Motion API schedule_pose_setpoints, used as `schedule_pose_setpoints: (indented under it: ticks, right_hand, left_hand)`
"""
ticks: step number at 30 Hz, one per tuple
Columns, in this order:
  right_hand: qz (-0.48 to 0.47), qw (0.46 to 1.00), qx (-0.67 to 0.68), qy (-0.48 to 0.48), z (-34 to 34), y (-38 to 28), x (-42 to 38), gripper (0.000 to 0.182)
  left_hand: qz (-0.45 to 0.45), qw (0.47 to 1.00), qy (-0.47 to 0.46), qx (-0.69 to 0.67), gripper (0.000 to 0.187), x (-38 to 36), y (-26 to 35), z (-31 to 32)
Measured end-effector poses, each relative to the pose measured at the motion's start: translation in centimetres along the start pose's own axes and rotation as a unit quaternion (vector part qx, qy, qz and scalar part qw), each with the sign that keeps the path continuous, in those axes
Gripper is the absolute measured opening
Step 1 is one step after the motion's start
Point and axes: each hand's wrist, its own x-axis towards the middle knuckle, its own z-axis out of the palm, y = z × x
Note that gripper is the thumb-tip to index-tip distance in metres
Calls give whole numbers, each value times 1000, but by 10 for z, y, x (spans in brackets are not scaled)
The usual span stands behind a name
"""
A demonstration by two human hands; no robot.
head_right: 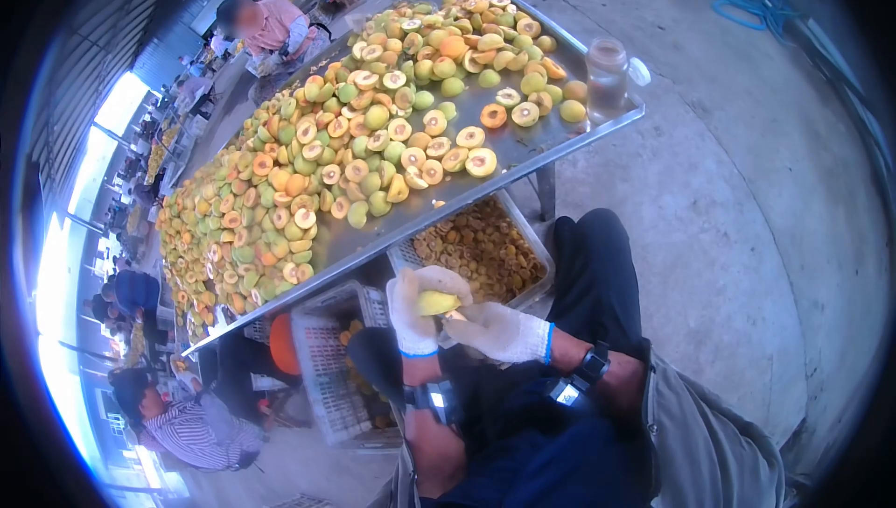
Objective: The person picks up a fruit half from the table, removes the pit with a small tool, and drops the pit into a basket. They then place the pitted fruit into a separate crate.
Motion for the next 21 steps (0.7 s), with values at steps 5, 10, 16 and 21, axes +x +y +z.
schedule_pose_setpoints:
  ticks: [5, 10, 16, 21]
  right_hand:
    - [27, 994, 78, -66, -10, 0, 0, 46]
    - [43, 996, 47, -63, -11, -7, -1, 39]
    - [32, 999, 20, -40, -12, -10, -4, 44]
    - [75, 977, 136, -145, -25, 7, 2, 44]
  left_hand:
    - [-53, 992, 81, 87, 84, 0, 5, 12]
    - [-22, 994, 56, 88, 84, -1, -4, 6]
    - [-31, 990, 89, 108, 71, -7, -13, 4]
    - [26, 987, 43, 154, 61, -8, -13, 3]
